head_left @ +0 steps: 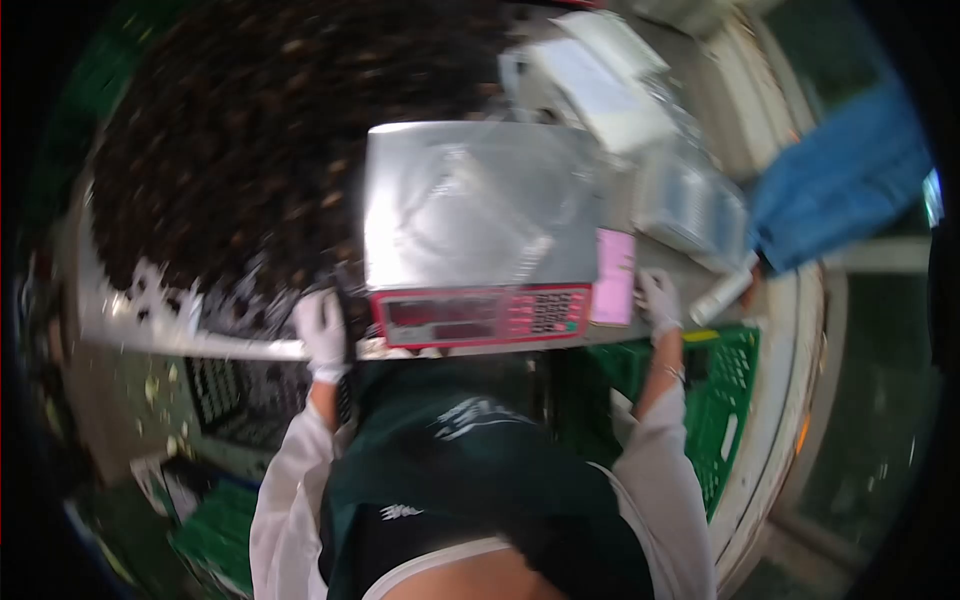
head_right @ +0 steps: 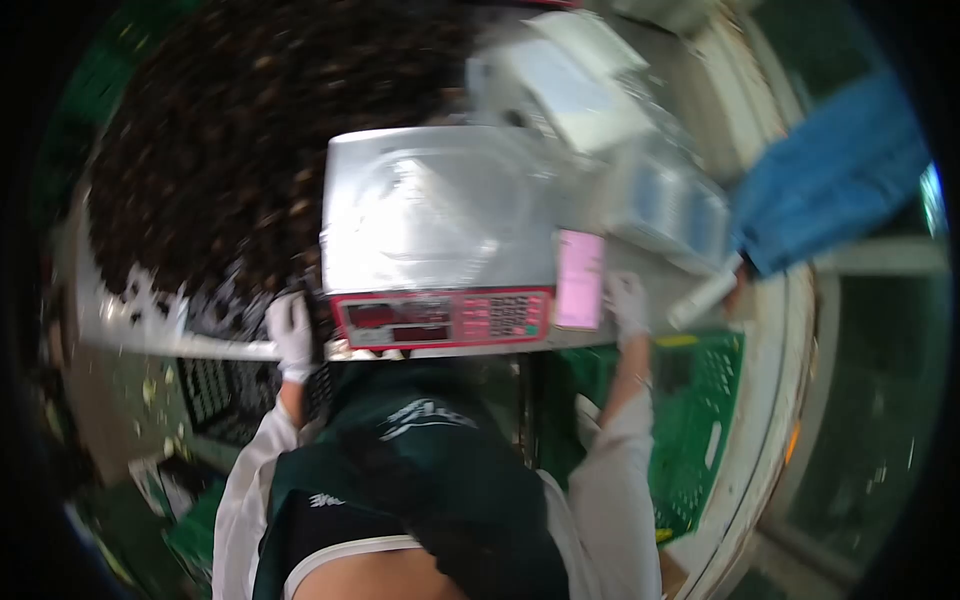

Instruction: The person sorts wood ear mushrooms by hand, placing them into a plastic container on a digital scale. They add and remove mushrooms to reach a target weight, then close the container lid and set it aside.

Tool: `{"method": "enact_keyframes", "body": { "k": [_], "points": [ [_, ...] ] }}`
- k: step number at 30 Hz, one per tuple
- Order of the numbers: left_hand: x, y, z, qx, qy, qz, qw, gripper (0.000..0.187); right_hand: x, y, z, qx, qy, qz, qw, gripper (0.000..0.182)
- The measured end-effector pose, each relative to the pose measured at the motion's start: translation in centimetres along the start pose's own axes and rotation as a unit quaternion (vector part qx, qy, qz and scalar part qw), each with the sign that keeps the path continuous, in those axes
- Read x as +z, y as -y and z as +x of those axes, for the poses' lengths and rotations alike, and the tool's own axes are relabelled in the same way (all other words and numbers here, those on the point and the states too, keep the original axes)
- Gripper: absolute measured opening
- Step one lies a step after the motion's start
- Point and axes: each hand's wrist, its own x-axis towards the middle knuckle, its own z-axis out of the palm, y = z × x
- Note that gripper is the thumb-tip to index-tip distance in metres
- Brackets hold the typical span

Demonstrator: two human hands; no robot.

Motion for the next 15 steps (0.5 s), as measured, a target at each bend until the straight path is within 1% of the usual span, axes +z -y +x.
{"method": "enact_keyframes", "body": {
  "k": [1,2,3,4,5,6,7,8,9,11,12,13,14,15],
  "points": [
    [-1.2,-2.1,-0.3,0.025,0.002,0.029,0.999,0.008,-1.2,-1.2,-0.1,-0.020,0.016,-0.022,0.999,0.020],
    [-2.3,-3.7,-0.6,0.002,0.026,0.008,1.000,0.008,-2.4,-3.2,0.3,-0.140,-0.060,-0.131,0.980,0.019],
    [0.9,-0.5,-0.5,-0.043,0.031,-0.109,0.993,0.008,-4.9,0.4,-0.5,-0.200,-0.084,-0.181,0.959,0.022],
    [-0.1,0.2,-0.1,-0.088,0.034,-0.159,0.983,0.008,-4.7,0.8,-1.4,-0.205,-0.089,-0.157,0.962,0.020],
    [-2.4,0.9,0.9,-0.141,0.038,-0.203,0.968,0.007,-3.5,1.9,-2.9,-0.207,-0.095,-0.123,0.966,0.018],
    [-4.4,2.5,2.4,-0.134,0.014,-0.188,0.973,0.007,-1.5,3.3,-4.0,-0.214,-0.096,-0.087,0.968,0.017],
    [-5.2,3.4,2.7,-0.143,-0.001,-0.189,0.972,0.007,-1.1,5.4,-5.9,-0.214,-0.105,-0.074,0.968,0.017],
    [-6.6,3.8,3.3,-0.155,-0.014,-0.183,0.971,0.008,0.1,7.5,-8.1,-0.240,-0.109,-0.034,0.964,0.018],
    [-7.5,5.6,3.3,-0.175,-0.026,-0.216,0.960,0.010,1.6,9.8,-10.2,-0.258,-0.121,-0.027,0.958,0.018],
    [-9.2,7.5,3.4,-0.236,-0.054,-0.279,0.929,0.013,5.4,14.0,-14.5,-0.341,-0.132,-0.013,0.931,0.014],
    [-10.2,8.4,3.5,-0.260,-0.049,-0.264,0.928,0.015,7.6,15.5,-16.4,-0.343,-0.129,-0.017,0.930,0.014],
    [-10.2,9.9,3.4,-0.234,-0.075,-0.257,0.935,0.014,10.0,16.8,-18.2,-0.390,-0.094,-0.050,0.915,0.012],
    [-10.5,10.4,3.5,-0.239,-0.072,-0.259,0.933,0.013,12.6,18.0,-20.1,-0.433,-0.061,-0.084,0.895,0.011],
    [-10.6,10.7,3.7,-0.246,-0.066,-0.263,0.931,0.012,16.0,19.1,-22.3,-0.423,-0.045,-0.104,0.899,0.008]
  ]
}}
